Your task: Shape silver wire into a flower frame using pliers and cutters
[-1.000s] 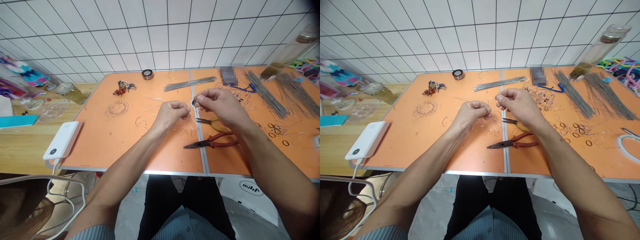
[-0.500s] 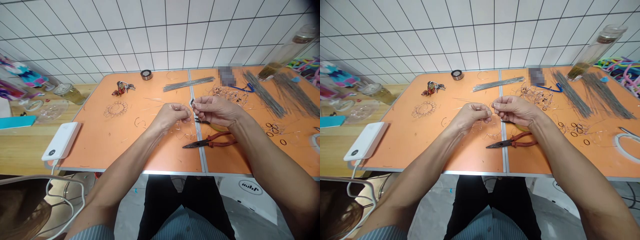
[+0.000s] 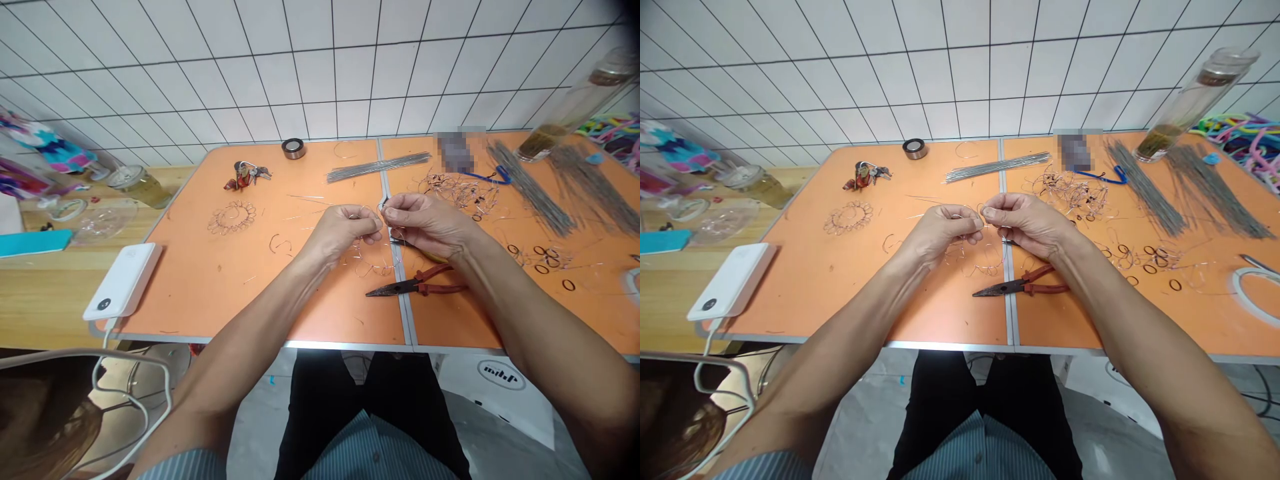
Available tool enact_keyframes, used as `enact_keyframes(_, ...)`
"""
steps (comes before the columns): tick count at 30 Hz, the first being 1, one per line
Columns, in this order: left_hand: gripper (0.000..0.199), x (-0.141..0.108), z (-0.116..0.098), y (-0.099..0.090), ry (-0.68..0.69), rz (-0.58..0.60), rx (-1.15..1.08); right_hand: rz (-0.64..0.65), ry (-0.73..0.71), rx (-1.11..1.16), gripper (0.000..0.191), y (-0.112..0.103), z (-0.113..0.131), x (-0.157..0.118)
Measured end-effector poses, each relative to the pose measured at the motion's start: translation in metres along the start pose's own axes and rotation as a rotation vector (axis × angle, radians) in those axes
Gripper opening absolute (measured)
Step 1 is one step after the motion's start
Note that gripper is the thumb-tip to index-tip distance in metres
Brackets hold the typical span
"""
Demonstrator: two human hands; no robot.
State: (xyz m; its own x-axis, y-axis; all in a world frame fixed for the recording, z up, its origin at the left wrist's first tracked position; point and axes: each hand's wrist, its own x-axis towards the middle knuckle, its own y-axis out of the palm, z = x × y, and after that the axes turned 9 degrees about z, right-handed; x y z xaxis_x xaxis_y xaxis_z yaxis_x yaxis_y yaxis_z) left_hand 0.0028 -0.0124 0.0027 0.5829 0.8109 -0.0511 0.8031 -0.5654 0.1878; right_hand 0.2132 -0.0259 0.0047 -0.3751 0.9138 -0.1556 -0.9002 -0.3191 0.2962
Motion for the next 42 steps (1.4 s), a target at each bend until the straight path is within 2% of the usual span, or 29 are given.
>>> enact_keyframes(6, 0.016, -0.001, -0.003, 0.001, -0.022, -0.005, 0.026, 0.036, -0.035, 0.006, 0.044, -0.002, -0.003, 0.002)
enact_keyframes(12, 0.013, -0.002, -0.003, 0.001, -0.002, -0.001, 0.041, 0.095, 0.004, 0.028, 0.046, 0.002, 0.000, -0.001)
enact_keyframes(26, 0.013, 0.000, -0.002, -0.002, -0.044, -0.036, 0.019, 0.000, 0.009, 0.004, 0.051, 0.005, 0.001, -0.002)
enact_keyframes(33, 0.012, -0.001, -0.001, -0.007, -0.054, -0.012, 0.069, -0.033, -0.035, -0.100, 0.050, 0.003, -0.002, -0.001)
enact_keyframes(42, 0.054, -0.002, -0.006, -0.010, -0.108, -0.002, 0.101, -0.053, -0.059, -0.143, 0.050, 0.002, -0.003, 0.001)
